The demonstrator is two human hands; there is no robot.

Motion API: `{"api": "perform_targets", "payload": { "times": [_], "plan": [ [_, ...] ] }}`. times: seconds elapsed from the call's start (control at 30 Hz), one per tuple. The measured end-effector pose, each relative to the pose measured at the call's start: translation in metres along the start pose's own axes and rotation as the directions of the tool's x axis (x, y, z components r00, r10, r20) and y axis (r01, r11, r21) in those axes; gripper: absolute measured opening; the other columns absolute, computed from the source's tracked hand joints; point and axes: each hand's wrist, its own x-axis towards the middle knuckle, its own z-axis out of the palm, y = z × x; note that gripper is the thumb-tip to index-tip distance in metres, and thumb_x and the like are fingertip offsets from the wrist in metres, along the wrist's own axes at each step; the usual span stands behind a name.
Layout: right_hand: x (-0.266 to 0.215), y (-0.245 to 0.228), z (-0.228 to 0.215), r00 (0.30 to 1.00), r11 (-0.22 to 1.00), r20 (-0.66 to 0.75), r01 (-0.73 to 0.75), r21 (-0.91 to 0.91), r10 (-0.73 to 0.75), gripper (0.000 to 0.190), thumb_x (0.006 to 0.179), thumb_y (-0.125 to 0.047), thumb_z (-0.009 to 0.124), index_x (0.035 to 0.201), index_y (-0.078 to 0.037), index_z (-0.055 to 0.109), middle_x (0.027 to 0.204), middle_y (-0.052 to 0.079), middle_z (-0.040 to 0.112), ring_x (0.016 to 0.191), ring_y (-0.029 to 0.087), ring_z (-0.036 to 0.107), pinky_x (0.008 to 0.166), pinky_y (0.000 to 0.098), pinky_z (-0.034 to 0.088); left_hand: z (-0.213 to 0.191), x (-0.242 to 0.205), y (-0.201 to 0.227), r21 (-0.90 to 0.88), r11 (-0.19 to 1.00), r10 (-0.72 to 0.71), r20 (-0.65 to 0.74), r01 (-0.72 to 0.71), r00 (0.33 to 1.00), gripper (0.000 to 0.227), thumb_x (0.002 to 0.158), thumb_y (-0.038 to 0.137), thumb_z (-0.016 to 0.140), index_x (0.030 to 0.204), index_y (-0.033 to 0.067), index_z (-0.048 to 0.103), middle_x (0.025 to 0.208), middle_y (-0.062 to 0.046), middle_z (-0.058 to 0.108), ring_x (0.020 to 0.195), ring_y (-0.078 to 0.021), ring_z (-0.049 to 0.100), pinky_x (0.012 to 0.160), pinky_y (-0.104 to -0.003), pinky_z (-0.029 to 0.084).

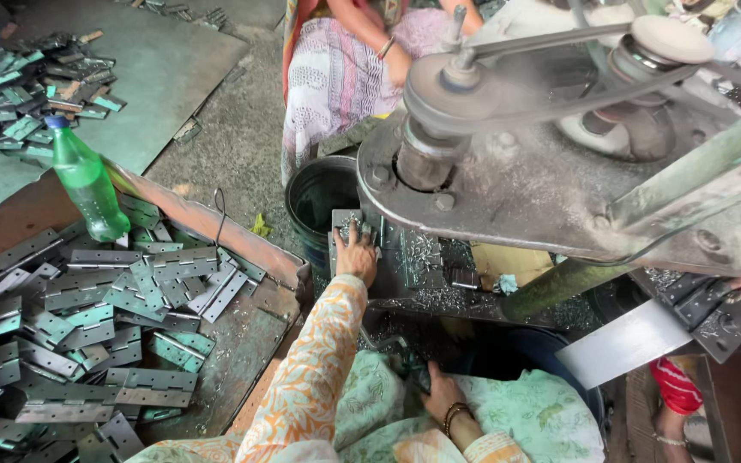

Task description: The person operates a manual press machine to shape metal pieces. They pick up metal blanks from a pile, place them into the press, and remove the finished pieces, repeating the process continuously.

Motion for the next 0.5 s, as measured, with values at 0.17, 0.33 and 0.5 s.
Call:
{"api": "perform_targets", "payload": {
  "times": [0.17, 0.33, 0.5],
  "plan": [
    [0.001, -0.004, -0.026, 0.998, 0.999, -0.044, 0.046, -0.018, -0.047, 0.074, 0.079, -0.025, 0.079, 0.142, -0.01, 0.044, 0.1, 0.026, 0.073, 0.098, 0.043, 0.072, 0.087, 0.0513, 0.059, 0.012, -0.048, 0.012, -0.004, 0.998, 0.066, -0.165, -0.068, 0.984, 0.047, 0.098, 0.035, 0.045, 0.128, 0.0072, 0.068, 0.149, -0.011, 0.05, 0.149, -0.0405, 0.019, 0.115, -0.072, 0.011],
    [-0.012, -0.024, -0.051, 1.0, 0.999, 0.014, 0.01, -0.046, -0.009, 0.073, 0.081, -0.023, 0.076, 0.145, -0.011, 0.042, 0.104, 0.027, 0.072, 0.101, 0.044, 0.07, 0.089, 0.0523, 0.058, 0.009, -0.129, 0.025, 0.019, 0.987, 0.157, -0.198, -0.157, 0.967, 0.048, 0.092, 0.028, 0.051, 0.132, 0.0076, 0.066, 0.141, -0.012, 0.056, 0.145, -0.0387, 0.03, 0.116, -0.067, 0.019],
    [-0.021, -0.033, -0.057, 1.0, 0.999, 0.022, -0.011, -0.051, 0.012, 0.073, 0.083, -0.025, 0.075, 0.146, -0.012, 0.041, 0.107, 0.025, 0.072, 0.104, 0.043, 0.07, 0.092, 0.0516, 0.057, -0.006, -0.157, 0.02, 0.053, 0.964, 0.265, -0.269, -0.26, 0.926, 0.04, 0.09, 0.019, 0.054, 0.125, 0.0092, 0.069, 0.135, -0.014, 0.06, 0.135, -0.0365, 0.043, 0.113, -0.066, 0.028]
  ]
}}
